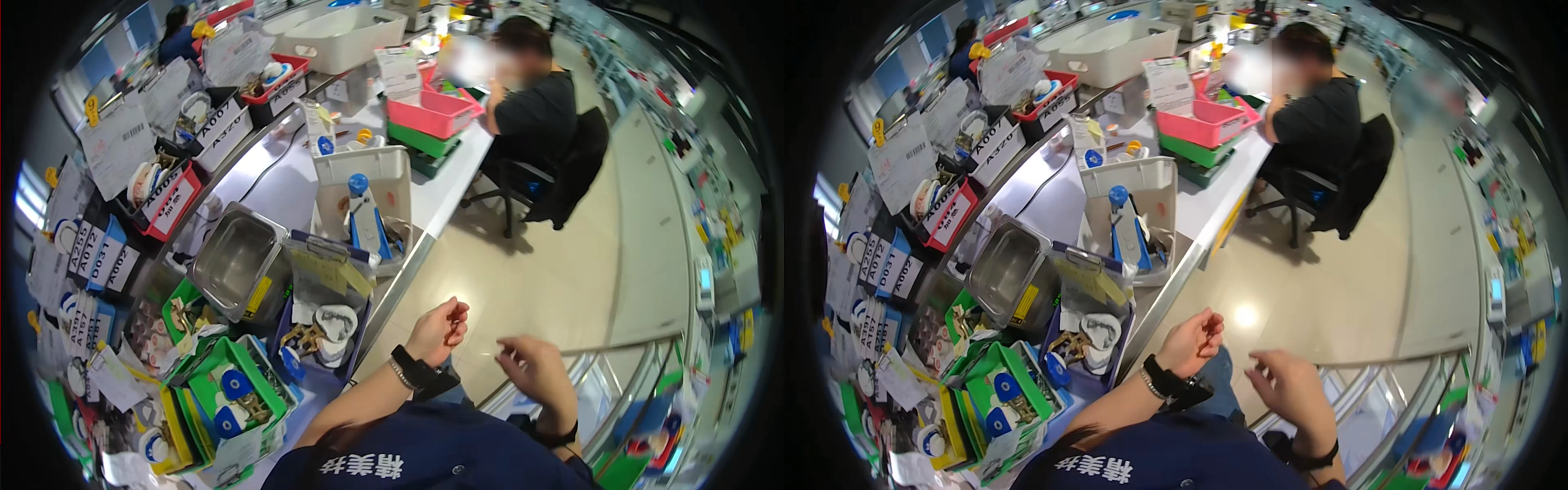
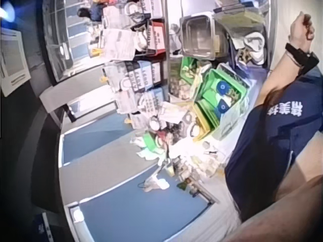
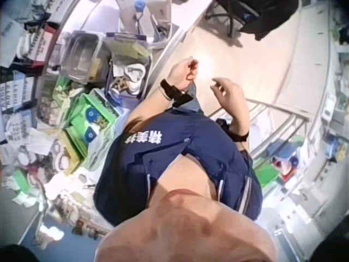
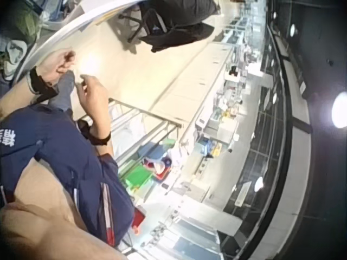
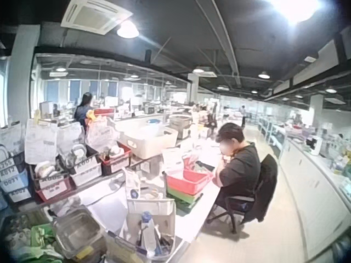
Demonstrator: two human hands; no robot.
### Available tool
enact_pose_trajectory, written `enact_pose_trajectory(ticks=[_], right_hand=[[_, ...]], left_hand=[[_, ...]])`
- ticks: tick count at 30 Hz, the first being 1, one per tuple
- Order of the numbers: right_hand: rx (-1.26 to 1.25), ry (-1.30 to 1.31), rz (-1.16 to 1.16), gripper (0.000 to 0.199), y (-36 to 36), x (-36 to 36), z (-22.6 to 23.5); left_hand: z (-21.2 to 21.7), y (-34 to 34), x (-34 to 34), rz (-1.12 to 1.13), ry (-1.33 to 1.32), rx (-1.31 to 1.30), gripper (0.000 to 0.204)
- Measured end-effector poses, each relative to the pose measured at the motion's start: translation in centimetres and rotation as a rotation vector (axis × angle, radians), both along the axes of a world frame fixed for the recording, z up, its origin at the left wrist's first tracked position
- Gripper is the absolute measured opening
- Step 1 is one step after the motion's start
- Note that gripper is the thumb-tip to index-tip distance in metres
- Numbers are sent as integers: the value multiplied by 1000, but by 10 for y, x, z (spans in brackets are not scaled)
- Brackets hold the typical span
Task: The person is seen organizing dental laboratory trays, checking dental molds, and moving trays between workstations.
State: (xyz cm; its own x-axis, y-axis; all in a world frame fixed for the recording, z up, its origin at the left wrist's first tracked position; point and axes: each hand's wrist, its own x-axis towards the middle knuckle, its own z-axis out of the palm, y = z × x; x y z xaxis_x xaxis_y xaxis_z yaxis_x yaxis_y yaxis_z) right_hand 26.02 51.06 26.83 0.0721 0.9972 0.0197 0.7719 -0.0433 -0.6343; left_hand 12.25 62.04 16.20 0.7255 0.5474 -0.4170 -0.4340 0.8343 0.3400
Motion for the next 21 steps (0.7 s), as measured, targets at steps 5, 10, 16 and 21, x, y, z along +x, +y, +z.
enact_pose_trajectory(ticks=[5,10,16,21], right_hand=[[113,212,224,22,188,69,-22],[27,557,356,30,339,74,-34],[-249,361,801,57,421,46,-43],[-203,205,873,59,442,34,-65]], left_hand=[[17,67,2,13,14,115,24],[30,84,1,447,204,72,29],[35,84,43,767,274,176,28],[44,87,66,829,378,160,26]])
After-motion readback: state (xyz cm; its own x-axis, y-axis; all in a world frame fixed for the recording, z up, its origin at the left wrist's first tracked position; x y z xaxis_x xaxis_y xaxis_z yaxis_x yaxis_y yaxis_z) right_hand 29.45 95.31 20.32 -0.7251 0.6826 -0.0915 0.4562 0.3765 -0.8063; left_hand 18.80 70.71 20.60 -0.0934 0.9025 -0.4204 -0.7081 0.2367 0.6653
